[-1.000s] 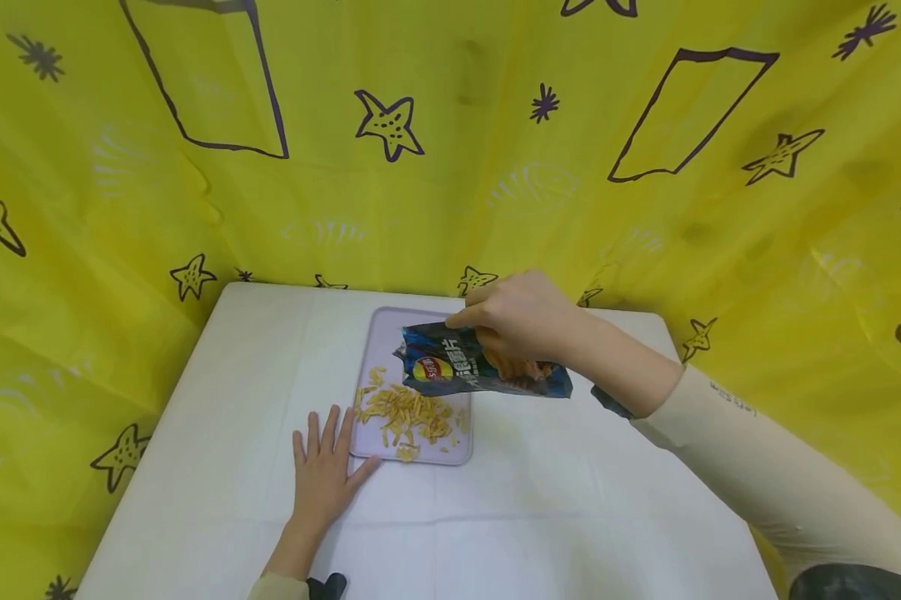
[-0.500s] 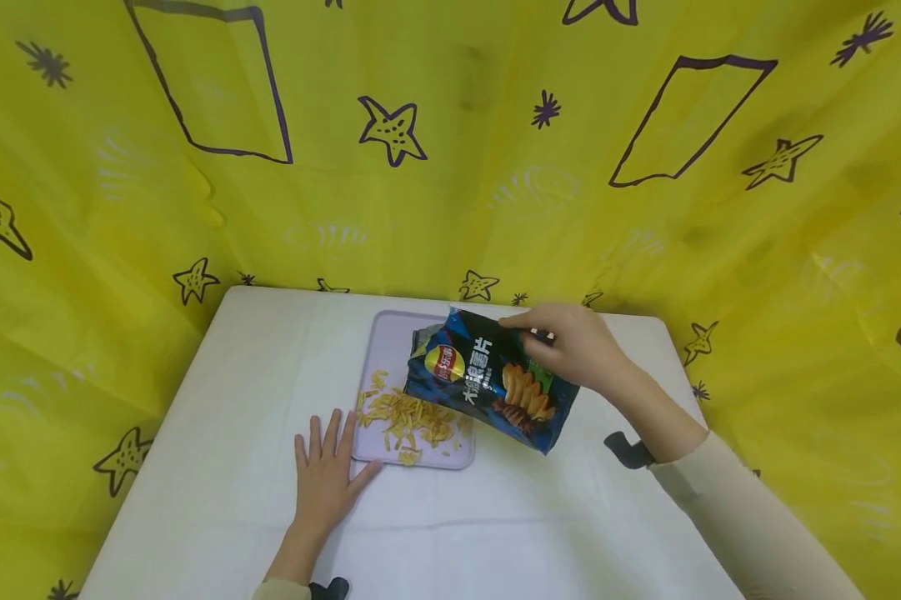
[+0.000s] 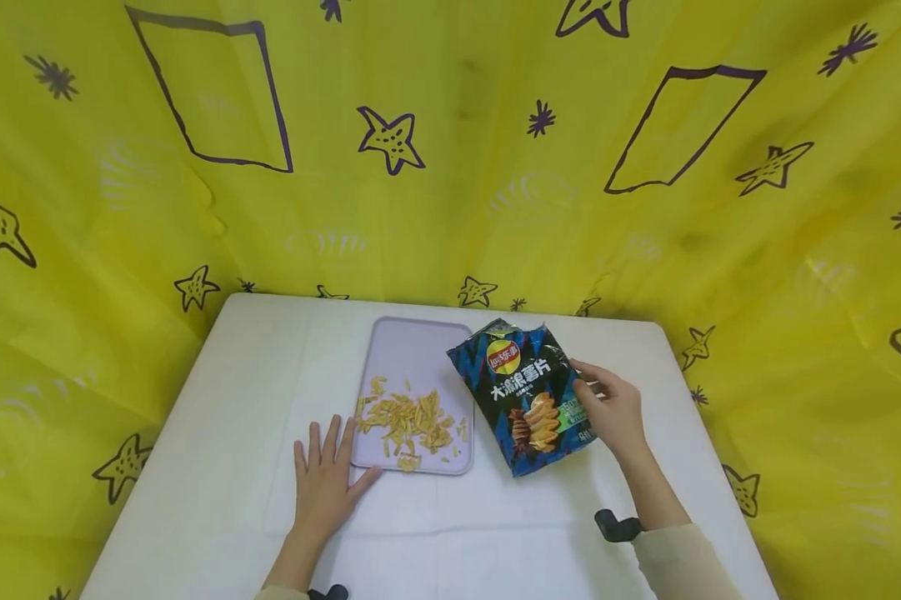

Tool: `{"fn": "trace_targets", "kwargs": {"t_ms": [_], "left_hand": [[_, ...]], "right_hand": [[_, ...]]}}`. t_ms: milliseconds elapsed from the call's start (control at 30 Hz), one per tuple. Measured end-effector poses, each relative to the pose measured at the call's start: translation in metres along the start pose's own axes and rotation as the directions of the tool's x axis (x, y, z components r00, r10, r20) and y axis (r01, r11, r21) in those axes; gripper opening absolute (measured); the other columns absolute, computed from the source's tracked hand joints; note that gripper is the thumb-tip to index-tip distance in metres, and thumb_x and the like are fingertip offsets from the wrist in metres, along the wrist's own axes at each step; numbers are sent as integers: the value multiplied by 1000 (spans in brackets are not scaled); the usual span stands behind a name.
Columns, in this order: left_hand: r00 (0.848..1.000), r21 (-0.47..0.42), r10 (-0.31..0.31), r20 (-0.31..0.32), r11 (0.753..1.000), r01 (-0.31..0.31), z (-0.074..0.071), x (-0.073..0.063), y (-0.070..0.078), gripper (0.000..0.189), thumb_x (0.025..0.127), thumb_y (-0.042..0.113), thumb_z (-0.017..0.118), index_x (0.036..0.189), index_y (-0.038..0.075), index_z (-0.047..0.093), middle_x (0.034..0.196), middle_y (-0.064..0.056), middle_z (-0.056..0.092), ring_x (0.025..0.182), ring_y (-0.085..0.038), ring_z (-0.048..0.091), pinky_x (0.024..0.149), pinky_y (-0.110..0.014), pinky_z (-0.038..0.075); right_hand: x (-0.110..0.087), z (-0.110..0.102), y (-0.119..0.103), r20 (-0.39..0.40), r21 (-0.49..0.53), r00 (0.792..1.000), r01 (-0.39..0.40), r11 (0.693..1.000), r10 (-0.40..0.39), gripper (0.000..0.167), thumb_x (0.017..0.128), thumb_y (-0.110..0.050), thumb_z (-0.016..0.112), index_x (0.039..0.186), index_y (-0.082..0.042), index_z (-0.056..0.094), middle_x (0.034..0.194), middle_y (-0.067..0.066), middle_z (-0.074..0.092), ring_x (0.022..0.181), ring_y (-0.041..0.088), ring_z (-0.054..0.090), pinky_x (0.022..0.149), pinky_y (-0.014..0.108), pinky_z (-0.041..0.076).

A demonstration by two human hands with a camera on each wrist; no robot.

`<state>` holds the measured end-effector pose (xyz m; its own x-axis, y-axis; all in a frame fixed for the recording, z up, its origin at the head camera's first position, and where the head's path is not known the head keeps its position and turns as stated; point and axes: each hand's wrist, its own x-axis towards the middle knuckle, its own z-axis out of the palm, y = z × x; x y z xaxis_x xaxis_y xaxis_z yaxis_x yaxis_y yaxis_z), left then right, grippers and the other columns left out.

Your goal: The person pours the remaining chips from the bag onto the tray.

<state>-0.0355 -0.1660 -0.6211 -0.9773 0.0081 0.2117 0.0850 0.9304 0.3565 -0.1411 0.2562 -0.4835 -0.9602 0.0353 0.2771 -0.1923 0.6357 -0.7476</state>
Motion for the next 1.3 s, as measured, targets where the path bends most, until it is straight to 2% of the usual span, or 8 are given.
{"fn": "trace_targets", "kwargs": {"t_ms": [133, 333, 467, 633, 733, 867, 1100, 1300], "left_hand": [[1000, 3, 0, 4, 1000, 0, -1, 0, 1, 95, 85, 62, 65, 157, 12, 29, 161, -21, 29, 148, -52, 13, 114, -71, 7], [1000, 8, -3, 4, 1000, 3, -1, -1, 2, 95, 85, 61, 66, 157, 11, 31, 160, -21, 29, 148, -53, 14, 114, -72, 7], [1000, 14, -4, 14, 1000, 4, 2, -1, 1, 96, 85, 64, 64, 158, 12, 29, 161, -20, 28, 148, -52, 12, 114, -72, 7], [1000, 10, 4, 6, 1000, -4, 4, -1, 1, 96, 85, 64, 63, 158, 12, 29, 161, -20, 28, 148, -53, 13, 114, -72, 7], [1000, 8, 3, 3, 1000, -3, 3, -2, 2, 95, 86, 63, 64, 157, 11, 30, 161, -21, 29, 147, -53, 14, 114, -72, 6], [1000, -57, -9, 18, 998, 10, -3, -3, 3, 92, 86, 60, 66, 156, 11, 32, 160, -23, 29, 146, -56, 14, 113, -73, 4], [995, -154, 35, 97, 988, -20, -40, 8, -3, 90, 87, 56, 68, 156, 12, 31, 159, -24, 31, 143, -62, 14, 106, -80, 13], [973, 70, 231, -20, 971, -229, -86, 31, -7, 97, 76, 63, 72, 152, 12, 41, 157, -17, 37, 141, -57, 26, 103, -78, 23]], "right_hand": [[-10, 4, 19, -61, 47, 978, -197, 979, 200, 32, 96, -10, 62, 126, -13, 70, 104, 11, 71, 77, 1, 60, 62, 16, 48], [-21, 15, 40, -42, 121, 877, -471, 874, 479, 40, 98, -12, 56, 137, -18, 61, 117, 11, 65, 97, 19, 64, 69, 18, 48], [-27, 24, 52, -7, 145, 829, -552, 821, 559, 43, 99, -13, 52, 142, -17, 56, 124, 13, 63, 111, 27, 62, 75, 16, 47], [-30, 31, 63, -2, 134, 813, -577, 806, 583, 44, 99, -13, 50, 142, -15, 55, 124, 16, 63, 112, 30, 62, 78, 21, 47], [-33, 32, 67, 19, 83, 822, -568, 819, 569, 44, 99, -15, 51, 142, -13, 54, 126, 19, 64, 112, 35, 64, 84, 32, 51], [-42, 33, 71, 47, -82, 873, -481, 873, 486, 44, 101, -22, 53, 143, -11, 53, 136, 21, 60, 118, 41, 62, 96, 54, 49], [-48, 25, 54, 10, -260, 990, -130, 957, 138, 49, 98, -31, 62, 140, -7, 56, 145, 25, 51, 134, 48, 44, 108, 65, 33], [-40, 7, 16, 22, -422, 991, 131, 897, -134, 79, 89, -53, 66, 155, -19, 38, 154, 22, 41, 143, 50, 31, 110, 70, 26]]}}
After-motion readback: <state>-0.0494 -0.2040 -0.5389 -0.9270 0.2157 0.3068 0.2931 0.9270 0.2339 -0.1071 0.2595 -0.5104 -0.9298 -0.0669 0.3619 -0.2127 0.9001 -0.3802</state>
